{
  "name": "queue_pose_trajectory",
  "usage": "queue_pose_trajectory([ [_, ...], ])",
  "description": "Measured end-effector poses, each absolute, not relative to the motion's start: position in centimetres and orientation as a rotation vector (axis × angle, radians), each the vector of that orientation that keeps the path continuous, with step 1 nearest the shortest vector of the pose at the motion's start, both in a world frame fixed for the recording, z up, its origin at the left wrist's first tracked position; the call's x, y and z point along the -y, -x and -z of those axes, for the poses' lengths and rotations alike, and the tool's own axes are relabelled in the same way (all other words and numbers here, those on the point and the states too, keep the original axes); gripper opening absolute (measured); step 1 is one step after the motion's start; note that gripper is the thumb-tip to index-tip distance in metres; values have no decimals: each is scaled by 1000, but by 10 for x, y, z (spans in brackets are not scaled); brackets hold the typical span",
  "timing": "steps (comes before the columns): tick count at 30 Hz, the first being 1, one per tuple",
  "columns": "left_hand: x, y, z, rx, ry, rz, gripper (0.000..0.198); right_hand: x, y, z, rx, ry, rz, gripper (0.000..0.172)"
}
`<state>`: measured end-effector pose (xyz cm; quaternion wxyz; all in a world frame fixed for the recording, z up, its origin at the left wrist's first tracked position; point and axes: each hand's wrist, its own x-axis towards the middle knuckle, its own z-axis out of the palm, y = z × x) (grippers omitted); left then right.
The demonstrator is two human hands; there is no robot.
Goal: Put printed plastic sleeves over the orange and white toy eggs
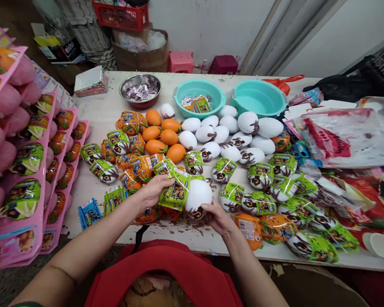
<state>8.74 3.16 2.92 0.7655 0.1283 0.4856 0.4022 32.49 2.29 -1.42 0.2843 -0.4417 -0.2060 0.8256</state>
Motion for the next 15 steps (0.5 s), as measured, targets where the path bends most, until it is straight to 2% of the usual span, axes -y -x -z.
queue_pose_trajectory([
  [7,-39,-73,-29,-992,-388,-662,29,-30,-330,0,972,1096,-2515,67],
  [10,-39,-80,-31,-1005,-485,-520,31,-28,-323,0,1107,1056,-2563,72],
  [15,-34,-90,-44,-1056,-784,-378,30,-11,-302,6,919,1045,-2544,80],
])
